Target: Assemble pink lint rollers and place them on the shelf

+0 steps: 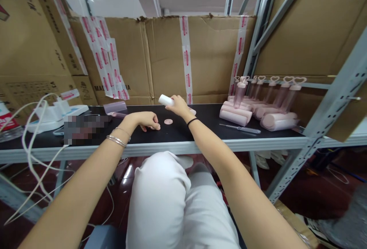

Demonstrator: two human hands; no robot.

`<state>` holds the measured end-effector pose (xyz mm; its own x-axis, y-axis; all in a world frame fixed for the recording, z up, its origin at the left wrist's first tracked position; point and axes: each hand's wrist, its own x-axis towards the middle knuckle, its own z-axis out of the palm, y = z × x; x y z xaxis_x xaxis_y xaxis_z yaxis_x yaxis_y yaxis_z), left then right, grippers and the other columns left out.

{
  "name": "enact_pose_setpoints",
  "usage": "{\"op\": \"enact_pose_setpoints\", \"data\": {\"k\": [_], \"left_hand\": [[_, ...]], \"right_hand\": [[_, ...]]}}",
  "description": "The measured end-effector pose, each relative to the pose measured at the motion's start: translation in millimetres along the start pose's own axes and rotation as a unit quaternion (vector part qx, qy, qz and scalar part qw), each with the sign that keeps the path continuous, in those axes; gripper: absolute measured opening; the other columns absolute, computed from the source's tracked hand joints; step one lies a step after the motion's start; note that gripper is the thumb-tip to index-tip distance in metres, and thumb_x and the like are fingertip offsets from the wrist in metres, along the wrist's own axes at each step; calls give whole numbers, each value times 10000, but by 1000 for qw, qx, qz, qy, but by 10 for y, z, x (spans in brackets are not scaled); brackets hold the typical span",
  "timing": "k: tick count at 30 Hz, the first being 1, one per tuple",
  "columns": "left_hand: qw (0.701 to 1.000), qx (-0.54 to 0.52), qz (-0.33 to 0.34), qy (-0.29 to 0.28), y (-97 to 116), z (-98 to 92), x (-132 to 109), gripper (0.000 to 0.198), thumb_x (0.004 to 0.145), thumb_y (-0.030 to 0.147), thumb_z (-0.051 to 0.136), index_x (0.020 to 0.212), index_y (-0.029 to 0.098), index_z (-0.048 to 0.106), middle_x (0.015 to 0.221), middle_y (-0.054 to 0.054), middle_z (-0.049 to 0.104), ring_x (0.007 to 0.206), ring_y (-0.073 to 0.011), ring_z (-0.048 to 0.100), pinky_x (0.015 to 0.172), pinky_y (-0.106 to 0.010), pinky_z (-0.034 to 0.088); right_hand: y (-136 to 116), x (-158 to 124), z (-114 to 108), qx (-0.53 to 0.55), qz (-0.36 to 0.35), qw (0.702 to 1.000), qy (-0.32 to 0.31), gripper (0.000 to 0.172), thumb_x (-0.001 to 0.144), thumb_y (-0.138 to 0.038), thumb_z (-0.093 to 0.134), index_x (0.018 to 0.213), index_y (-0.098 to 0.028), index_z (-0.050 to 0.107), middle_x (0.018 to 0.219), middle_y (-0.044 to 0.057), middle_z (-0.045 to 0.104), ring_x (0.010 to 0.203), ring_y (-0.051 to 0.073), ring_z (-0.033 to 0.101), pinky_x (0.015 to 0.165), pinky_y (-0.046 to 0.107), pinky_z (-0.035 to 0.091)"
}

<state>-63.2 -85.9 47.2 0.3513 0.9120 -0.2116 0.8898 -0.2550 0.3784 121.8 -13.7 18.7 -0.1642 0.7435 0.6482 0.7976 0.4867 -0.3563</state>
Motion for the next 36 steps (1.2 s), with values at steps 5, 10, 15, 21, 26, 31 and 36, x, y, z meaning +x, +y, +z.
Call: {"op": "enact_pose_setpoints", "data": {"k": [5, 10, 15, 21, 26, 31, 36], "left_hand": [[961, -210, -69, 166, -105, -13, 230, 184, 619, 91, 703, 501, 164, 583, 451, -50, 538, 397, -168, 508, 358, -244, 392], [853, -451, -109, 240, -245, -8, 505, 226, 608, -98, 581, 569, 119, 629, 449, -30, 525, 361, -123, 458, 372, -201, 299], [777, -548, -21, 309, -166, -32, 480, 219, 711, -52, 518, 682, 117, 654, 545, 2, 549, 418, -67, 435, 423, -173, 320], [726, -590, 15, 353, -92, -18, 430, 236, 865, 95, 424, 774, 122, 641, 588, 11, 540, 474, -82, 455, 439, -194, 279], [703, -626, 41, 336, -70, -6, 387, 374, 975, 290, 366, 766, 134, 634, 634, 0, 569, 510, -92, 478, 494, -208, 312], [698, -654, 67, 284, -56, -11, 324, 392, 983, 323, 351, 798, 137, 642, 646, -6, 590, 522, -107, 517, 498, -219, 350], [729, -642, 74, 226, -79, -7, 299, 441, 988, 403, 310, 864, 147, 648, 699, -28, 644, 555, -133, 583, 492, -230, 426]], "right_hand": [[9, -21, -19, 2, 17, 1000, -4, 477, 758, -338, 729, 1169, -123, 617, 1129, 122, 629, 1023, 230, 598, 907, 337, 452], [22, -36, 12, -24, 4, 999, -31, 509, 745, -335, 741, 1193, -135, 609, 1159, 125, 616, 1036, 236, 597, 938, 356, 447], [-70, -103, 1, -29, -80, 994, -67, 493, 731, -310, 763, 1175, -143, 627, 1143, 116, 615, 1071, 252, 581, 960, 369, 440], [-332, -230, -82, 29, -145, 987, -63, 480, 736, -260, 763, 1170, -128, 608, 1139, 110, 592, 1064, 229, 568, 947, 345, 436], [-388, -261, -60, 63, -158, 985, -33, 463, 735, -255, 760, 1156, -144, 601, 1104, 98, 590, 1050, 230, 572, 935, 354, 441], [-355, -247, -51, 83, -184, 979, -23, 472, 746, -293, 755, 1165, -144, 595, 1108, 98, 597, 1032, 233, 584, 935, 370, 447], [-361, -269, -70, 82, -205, 975, -20, 495, 747, -315, 754, 1175, -119, 601, 1081, 101, 604, 995, 231, 595, 920, 363, 452]]}}
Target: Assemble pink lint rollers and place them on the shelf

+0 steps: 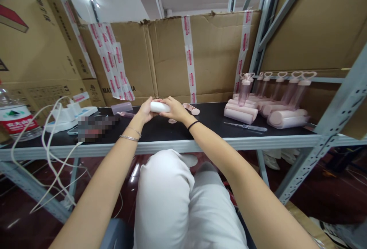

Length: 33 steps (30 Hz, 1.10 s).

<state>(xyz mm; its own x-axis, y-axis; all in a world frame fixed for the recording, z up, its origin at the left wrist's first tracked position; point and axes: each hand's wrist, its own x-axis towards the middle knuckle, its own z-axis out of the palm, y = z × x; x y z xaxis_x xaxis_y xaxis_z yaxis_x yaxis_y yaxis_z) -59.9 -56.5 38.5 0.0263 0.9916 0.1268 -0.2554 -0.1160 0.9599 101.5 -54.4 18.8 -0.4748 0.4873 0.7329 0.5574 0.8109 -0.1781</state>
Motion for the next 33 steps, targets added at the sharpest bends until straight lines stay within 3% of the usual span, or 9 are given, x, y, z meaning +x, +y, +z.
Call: {"op": "enact_pose_setpoints", "data": {"k": [5, 9, 14, 16, 19, 22, 25, 29, 33], "left_hand": [[998, 46, 2, -41, -24, -28, -37, 549, 955, 590, 273, 877, 178, 628, 668, -27, 634, 523, -143, 596, 447, -236, 448], [993, 111, 14, -41, -41, -6, -62, 348, 832, 518, 615, 846, 170, 624, 608, -4, 599, 413, -96, 521, 359, -172, 308], [993, -19, 22, 112, 58, -27, -11, 215, 893, 369, 533, 884, 155, 561, 532, 22, 538, 362, -70, 464, 345, -150, 290], [983, -99, 14, 155, 112, -64, 9, 237, 927, 377, 455, 962, 161, 544, 544, 28, 540, 376, -62, 469, 356, -136, 312], [974, -132, 15, 181, 144, -99, 22, 253, 938, 382, 422, 996, 164, 536, 550, 35, 539, 380, -57, 464, 365, -132, 327], [976, -104, 19, 192, 120, -90, 35, 245, 935, 382, 433, 958, 160, 535, 530, 41, 522, 372, -61, 458, 362, -141, 315], [980, -68, 24, 186, 85, -66, 54, 230, 931, 381, 450, 931, 166, 531, 538, 40, 525, 373, -68, 465, 372, -156, 327], [989, -19, 20, 148, 43, -36, 47, 206, 929, 360, 467, 910, 168, 536, 549, 32, 537, 379, -76, 470, 389, -175, 348], [995, 25, 33, 85, -20, 2, -28, 183, 916, 332, 514, 854, 162, 538, 569, 29, 564, 392, -84, 492, 408, -192, 372]], "right_hand": [[-42, -34, -13, -12, 18, 1000, -4, 479, 745, -281, 748, 1172, -128, 593, 1093, 106, 604, 1026, 232, 584, 926, 356, 449], [-23, -7, 5, 14, 27, 1000, -6, 482, 763, -307, 724, 1184, -137, 562, 1155, 119, 602, 1095, 236, 551, 982, 373, 420], [76, 73, 43, 48, 175, 976, 120, 378, 953, -340, 421, 1246, -113, 498, 1175, 138, 605, 1110, 204, 552, 995, 356, 417], [115, 60, 38, 3, 206, 978, 36, 349, 921, -349, 492, 1174, -120, 560, 1131, 135, 638, 1045, 211, 595, 942, 342, 449], [138, 6, 18, -48, 186, 959, -209, 333, 806, -363, 676, 1055, -142, 658, 1014, 99, 702, 901, 208, 652, 823, 296, 481], [125, -17, -3, -38, 194, 935, -293, 275, 772, -313, 720, 1004, -166, 701, 946, 58, 735, 828, 174, 673, 718, 237, 477], [123, 8, -26, -46, 217, 942, -251, 140, 773, -227, 686, 897, -174, 722, 890, 45, 739, 812, 170, 671, 705, 228, 468], [152, 49, -59, -63, 242, 968, -7, 272, 915, -216, 457, 1015, -141, 699, 1042, 100, 692, 889, 175, 647, 806, 266, 480], [147, 52, -80, -30, 245, 960, 133, 337, 953, -262, 430, 1130, -80, 653, 1092, 138, 630, 929, 167, 624, 868, 261, 481]]}}
